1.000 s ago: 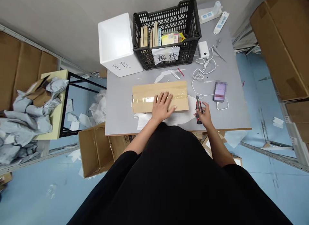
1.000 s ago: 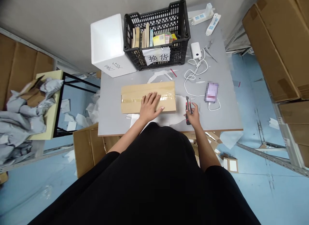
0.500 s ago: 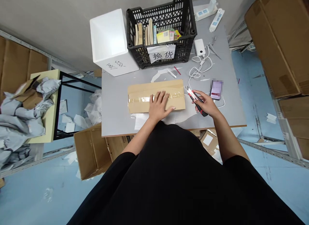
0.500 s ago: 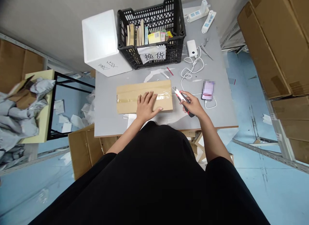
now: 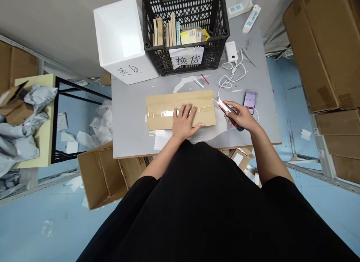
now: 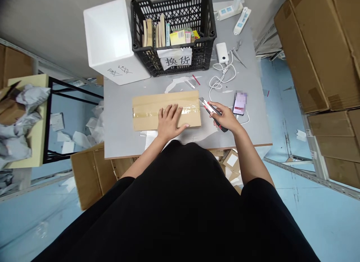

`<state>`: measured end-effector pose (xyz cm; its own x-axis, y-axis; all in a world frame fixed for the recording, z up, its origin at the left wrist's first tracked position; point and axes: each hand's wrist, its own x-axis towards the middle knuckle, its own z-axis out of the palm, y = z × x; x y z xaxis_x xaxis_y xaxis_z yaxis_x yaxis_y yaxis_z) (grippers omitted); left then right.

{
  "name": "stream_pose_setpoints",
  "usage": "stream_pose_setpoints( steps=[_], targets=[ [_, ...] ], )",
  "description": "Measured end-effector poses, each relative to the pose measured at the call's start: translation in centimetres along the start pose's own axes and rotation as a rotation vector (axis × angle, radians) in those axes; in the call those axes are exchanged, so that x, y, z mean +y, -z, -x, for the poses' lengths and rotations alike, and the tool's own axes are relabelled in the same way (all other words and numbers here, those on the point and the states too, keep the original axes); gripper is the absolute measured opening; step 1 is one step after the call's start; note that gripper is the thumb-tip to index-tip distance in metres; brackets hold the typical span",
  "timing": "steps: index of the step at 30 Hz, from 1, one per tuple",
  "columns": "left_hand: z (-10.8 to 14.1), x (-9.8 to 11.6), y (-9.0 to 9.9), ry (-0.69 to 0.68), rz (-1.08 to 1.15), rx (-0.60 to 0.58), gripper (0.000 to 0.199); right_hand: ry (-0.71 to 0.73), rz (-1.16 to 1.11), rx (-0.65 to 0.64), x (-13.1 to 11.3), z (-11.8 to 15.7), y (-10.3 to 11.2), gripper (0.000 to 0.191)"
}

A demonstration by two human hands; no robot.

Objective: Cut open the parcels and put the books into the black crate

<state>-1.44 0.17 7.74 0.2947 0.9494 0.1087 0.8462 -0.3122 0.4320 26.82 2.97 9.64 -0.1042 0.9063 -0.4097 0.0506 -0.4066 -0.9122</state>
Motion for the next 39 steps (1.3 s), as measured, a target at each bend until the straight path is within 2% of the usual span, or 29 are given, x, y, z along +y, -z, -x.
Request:
stream_pose_setpoints(
  steps=[5,8,25,31,34,39],
  targets=[
    [-0.1,0.2,0.2,0.003,-0.143,-0.056,0.09,0.062,0.218,-0.077,-0.6,0.3,0.2,0.056],
    [-0.2,0.3,0.3,0.004,-0.19,-0.07,0.092,0.077,0.274,-0.099,-0.7,0.7,0.3,0.058],
    [0.0,0.5,0.1,0.018,-0.152,-0.044,0.091,0.065,0.37,-0.093,-0.6,4.0,0.2,0.057],
    [-0.4,0.2,0.1,0.016,-0.135,-0.051,0.093,-0.016,0.34,-0.191,0.2,5.9,-0.3,0.06],
    [-0.3,0.0,0.0,0.004,-0.131,-0.04,0.094,-0.024,0.346,-0.174,0.4,6.5,-0.7,0.061],
    [-0.1,-0.1,-0.2,-0.005,-0.134,-0.018,0.093,-0.057,0.304,-0.202,0.2,7.7,0.8,0.065]
  ],
)
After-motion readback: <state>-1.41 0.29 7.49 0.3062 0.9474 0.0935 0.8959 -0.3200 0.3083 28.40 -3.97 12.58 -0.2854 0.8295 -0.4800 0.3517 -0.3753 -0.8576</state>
